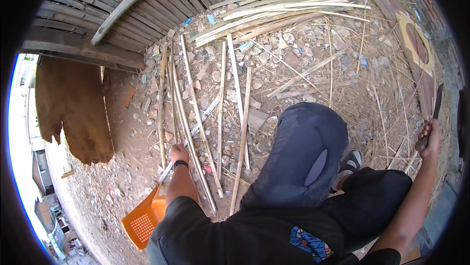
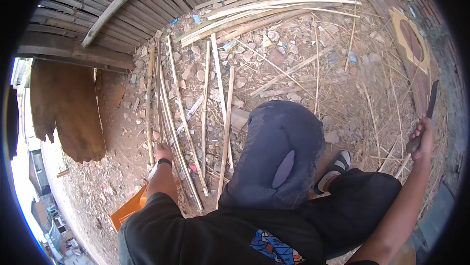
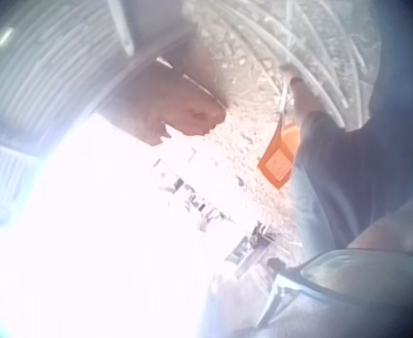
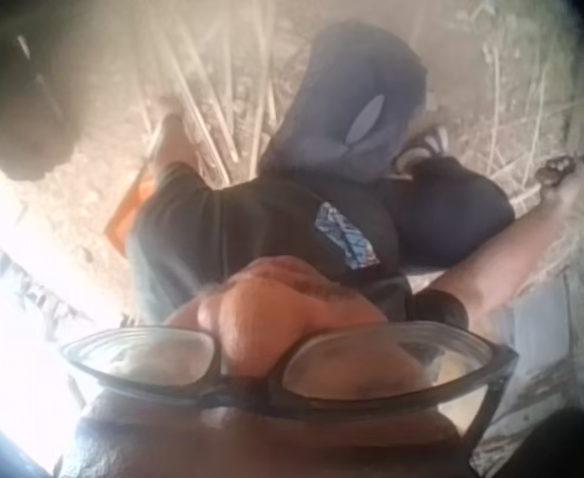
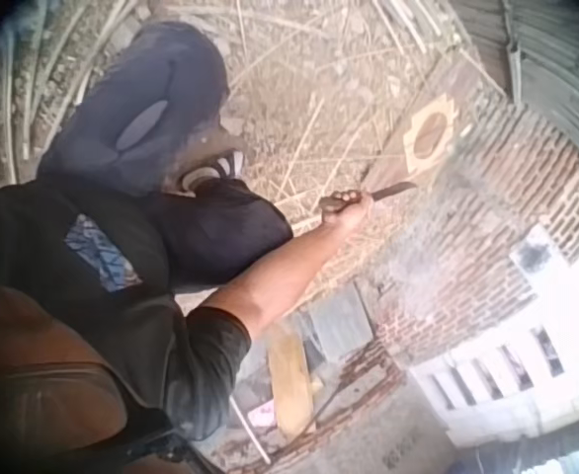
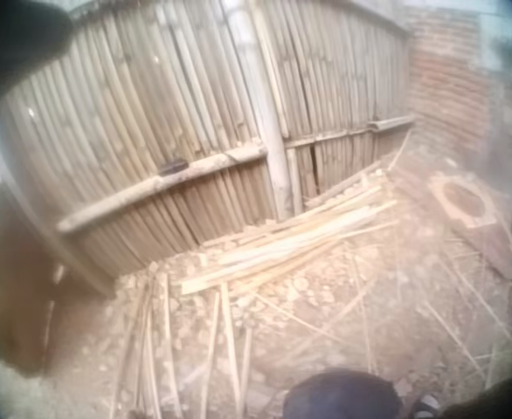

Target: The person sits on the ground and uses a machete to split a long bamboo stick into thin strips. They hold the bamboo with one hand and repeatedly strike it with the blade to separate the fibers, working on a pile of bamboo debris.

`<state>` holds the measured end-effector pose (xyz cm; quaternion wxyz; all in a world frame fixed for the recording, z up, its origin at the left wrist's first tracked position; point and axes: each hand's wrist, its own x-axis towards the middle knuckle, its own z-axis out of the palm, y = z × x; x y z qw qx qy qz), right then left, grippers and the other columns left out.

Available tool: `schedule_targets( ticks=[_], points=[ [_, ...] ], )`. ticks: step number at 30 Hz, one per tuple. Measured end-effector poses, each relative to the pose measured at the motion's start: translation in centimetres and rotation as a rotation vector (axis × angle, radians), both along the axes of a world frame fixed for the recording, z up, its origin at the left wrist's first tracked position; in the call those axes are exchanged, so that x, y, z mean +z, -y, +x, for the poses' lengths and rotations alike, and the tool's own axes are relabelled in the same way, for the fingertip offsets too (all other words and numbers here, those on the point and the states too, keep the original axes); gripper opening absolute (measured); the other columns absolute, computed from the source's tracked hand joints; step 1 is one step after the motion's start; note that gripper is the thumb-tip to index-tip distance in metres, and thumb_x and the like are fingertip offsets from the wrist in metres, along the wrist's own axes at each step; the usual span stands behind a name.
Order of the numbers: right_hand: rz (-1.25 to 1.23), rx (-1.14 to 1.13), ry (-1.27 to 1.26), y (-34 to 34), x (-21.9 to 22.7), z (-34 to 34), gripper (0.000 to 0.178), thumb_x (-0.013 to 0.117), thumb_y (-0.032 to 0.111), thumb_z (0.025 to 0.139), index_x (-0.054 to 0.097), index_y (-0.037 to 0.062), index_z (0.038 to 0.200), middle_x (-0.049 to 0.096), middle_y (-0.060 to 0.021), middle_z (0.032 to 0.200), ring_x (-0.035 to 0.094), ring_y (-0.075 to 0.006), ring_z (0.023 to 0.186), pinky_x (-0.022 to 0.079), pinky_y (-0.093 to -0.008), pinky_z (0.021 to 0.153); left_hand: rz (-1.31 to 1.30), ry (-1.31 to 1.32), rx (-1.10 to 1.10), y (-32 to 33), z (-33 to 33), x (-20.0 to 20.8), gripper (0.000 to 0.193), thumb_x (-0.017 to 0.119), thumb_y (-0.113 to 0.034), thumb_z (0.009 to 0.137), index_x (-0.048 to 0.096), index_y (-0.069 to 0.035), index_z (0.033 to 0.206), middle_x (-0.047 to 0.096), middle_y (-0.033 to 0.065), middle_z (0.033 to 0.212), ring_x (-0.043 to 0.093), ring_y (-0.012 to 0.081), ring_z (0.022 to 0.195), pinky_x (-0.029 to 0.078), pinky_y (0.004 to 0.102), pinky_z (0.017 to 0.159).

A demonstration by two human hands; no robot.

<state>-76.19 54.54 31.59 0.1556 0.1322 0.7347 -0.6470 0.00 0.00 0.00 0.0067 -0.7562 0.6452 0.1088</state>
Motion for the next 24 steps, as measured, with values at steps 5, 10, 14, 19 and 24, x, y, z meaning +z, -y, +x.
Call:
schedule_targets(
  ticks=[5, 10, 14, 19, 24],
  points=[
    [0.014, -0.032, -0.014, 0.6, -0.4, 0.4, 0.025, 0.066, 0.034, 0.1, 0.052, 0.0187, 0.087, 0.047, 0.0082, 0.068, 0.043, -0.005, 0.055, 0.038, -0.0238, 0.05, -0.037, -0.199, -0.013, 0.3, -0.6, 4.8, 0.057, 0.043, -0.051, 0.106, 0.073, -0.003, 0.102, 0.073, 0.0246, 0.097, 0.069, 0.0455, 0.096, 0.052, 0.0546, 0.085],
    [0.117, 0.009, -0.035, 2.9, 0.4, 1.8, 0.022, 0.066, 0.034, 0.1, 0.054, 0.0187, 0.089, 0.048, 0.0082, 0.068, 0.045, -0.005, 0.055, 0.038, -0.024, 0.051, -0.121, -0.405, -0.063, -1.4, -1.2, 6.6, 0.056, 0.042, -0.047, 0.108, 0.075, -0.003, 0.098, 0.074, 0.0189, 0.091, 0.071, 0.0382, 0.091, 0.052, 0.0472, 0.084],
    [0.152, 0.096, -0.101, 4.1, 1.0, 3.1, 0.024, 0.068, 0.036, 0.098, 0.055, 0.0175, 0.09, 0.048, 0.0072, 0.069, 0.047, -0.0051, 0.055, 0.038, -0.0238, 0.051, -0.059, -0.665, -0.089, -1.7, -4.0, 9.4, 0.048, 0.047, -0.039, 0.109, 0.073, 0.0, 0.098, 0.068, 0.009, 0.077, 0.063, 0.0184, 0.071, 0.051, 0.0333, 0.071],
    [0.121, 0.138, -0.194, 5.2, 1.4, 3.8, 0.023, 0.069, 0.034, 0.098, 0.057, 0.0145, 0.094, 0.051, 0.0042, 0.069, 0.048, -0.0073, 0.053, 0.039, -0.0246, 0.05, -0.259, -0.813, -0.372, -1.8, -11.7, 13.7, 0.025, 0.064, -0.026, 0.103, 0.07, -0.001, 0.104, 0.066, 0.0054, 0.079, 0.06, 0.0132, 0.071, 0.05, 0.0302, 0.068],
    [0.24, 0.182, -0.359, 5.1, 4.0, 6.1, 0.029, 0.072, 0.034, 0.095, 0.058, 0.0077, 0.1, 0.055, 0.0009, 0.07, 0.049, -0.0086, 0.05, 0.037, -0.0262, 0.047, -0.459, -0.617, -0.789, -4.0, -23.3, 23.1, 0.018, 0.065, -0.021, 0.1, 0.068, -0.003, 0.102, 0.067, 0.0155, 0.085, 0.065, 0.0321, 0.074, 0.051, 0.0419, 0.07]
  ],
)
